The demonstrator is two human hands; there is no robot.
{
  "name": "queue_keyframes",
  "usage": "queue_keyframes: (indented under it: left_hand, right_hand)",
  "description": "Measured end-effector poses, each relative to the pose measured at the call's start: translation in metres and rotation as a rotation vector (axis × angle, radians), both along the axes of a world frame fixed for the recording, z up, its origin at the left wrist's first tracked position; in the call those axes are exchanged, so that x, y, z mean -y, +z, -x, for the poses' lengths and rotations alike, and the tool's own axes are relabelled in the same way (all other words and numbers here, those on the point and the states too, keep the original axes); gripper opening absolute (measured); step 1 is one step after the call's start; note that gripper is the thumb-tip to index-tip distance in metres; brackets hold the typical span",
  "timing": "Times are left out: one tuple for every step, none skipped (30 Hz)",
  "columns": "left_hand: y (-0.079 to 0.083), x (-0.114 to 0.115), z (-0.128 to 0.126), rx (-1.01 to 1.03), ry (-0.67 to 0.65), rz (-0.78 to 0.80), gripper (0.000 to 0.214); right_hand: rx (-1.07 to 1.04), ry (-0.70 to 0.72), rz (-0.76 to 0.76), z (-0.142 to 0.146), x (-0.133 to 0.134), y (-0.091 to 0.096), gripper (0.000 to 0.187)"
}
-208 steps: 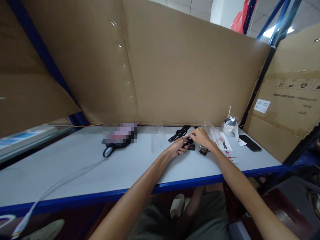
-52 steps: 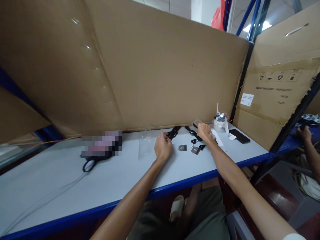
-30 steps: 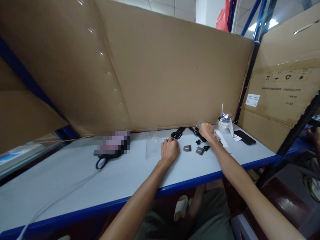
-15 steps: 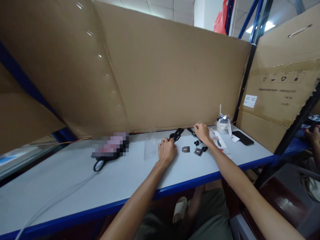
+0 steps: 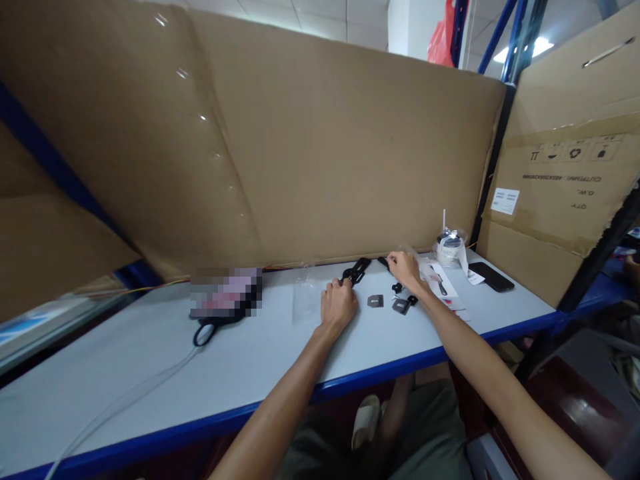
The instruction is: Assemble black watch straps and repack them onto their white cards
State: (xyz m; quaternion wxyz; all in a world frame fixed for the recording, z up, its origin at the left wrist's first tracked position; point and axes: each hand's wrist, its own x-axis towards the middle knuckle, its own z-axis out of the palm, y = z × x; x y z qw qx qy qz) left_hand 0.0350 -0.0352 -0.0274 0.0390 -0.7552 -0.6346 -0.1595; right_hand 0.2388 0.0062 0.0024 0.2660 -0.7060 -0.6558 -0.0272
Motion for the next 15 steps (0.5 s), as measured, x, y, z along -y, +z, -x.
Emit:
queue_keyframes:
  left_hand:
    - [0.0003, -0.0003, 0.0003, -0.001, -0.004, 0.004, 0.043]
    - [0.0006, -0.0008, 0.0006, -0.003, -0.011, 0.009, 0.043]
    - [0.0009, -0.0014, 0.0011, -0.004, -0.020, 0.016, 0.044]
    - [0.0013, -0.0019, 0.0015, -0.005, -0.029, 0.021, 0.044]
    - [0.0018, -0.0022, 0.0020, -0.005, -0.033, 0.024, 0.045]
    - [0.0026, -0.0023, 0.0024, -0.002, -0.033, 0.026, 0.046]
    - [0.0034, -0.0021, 0.0026, 0.002, -0.029, 0.030, 0.047]
    - [0.0044, -0.0017, 0.0025, 0.009, -0.022, 0.035, 0.047]
    - [0.0053, -0.0010, 0.0022, 0.018, -0.014, 0.042, 0.047]
    - [0.0060, -0.0002, 0.0017, 0.031, -0.003, 0.050, 0.047]
    - [0.0065, 0.0006, 0.0010, 0.044, 0.011, 0.058, 0.046]
    - [0.0067, 0.0013, 0.0002, 0.056, 0.027, 0.061, 0.045]
    - [0.0064, 0.0020, -0.0006, 0.062, 0.044, 0.059, 0.042]
    - [0.0058, 0.0025, -0.0012, 0.061, 0.058, 0.054, 0.041]
    - [0.0050, 0.0028, -0.0016, 0.052, 0.067, 0.046, 0.039]
  right_hand:
    - [0.008, 0.000, 0.011, 0.0008, 0.0010, 0.0011, 0.032]
    - [0.016, 0.000, 0.022, 0.0016, 0.0020, 0.0023, 0.032]
    - [0.023, 0.002, 0.032, 0.0025, 0.0031, 0.0033, 0.032]
    - [0.028, 0.006, 0.039, 0.0032, 0.0040, 0.0041, 0.032]
    - [0.029, 0.012, 0.045, 0.0037, 0.0046, 0.0047, 0.032]
    - [0.028, 0.016, 0.049, 0.0040, 0.0049, 0.0051, 0.032]
    - [0.023, 0.020, 0.052, 0.0039, 0.0048, 0.0052, 0.032]
    - [0.016, 0.024, 0.054, 0.0035, 0.0044, 0.0050, 0.032]
    - [0.007, 0.029, 0.052, 0.0029, 0.0037, 0.0047, 0.032]
    - [-0.001, 0.032, 0.048, 0.0022, 0.0028, 0.0044, 0.032]
    - [-0.007, 0.035, 0.041, 0.0014, 0.0018, 0.0041, 0.031]
    - [-0.012, 0.037, 0.032, 0.0007, 0.0010, 0.0039, 0.031]
    - [-0.014, 0.039, 0.024, 0.0002, 0.0004, 0.0039, 0.031]
    - [-0.013, 0.039, 0.019, -0.0002, 0.0001, 0.0042, 0.031]
    - [-0.010, 0.037, 0.018, -0.0005, 0.0002, 0.0047, 0.031]
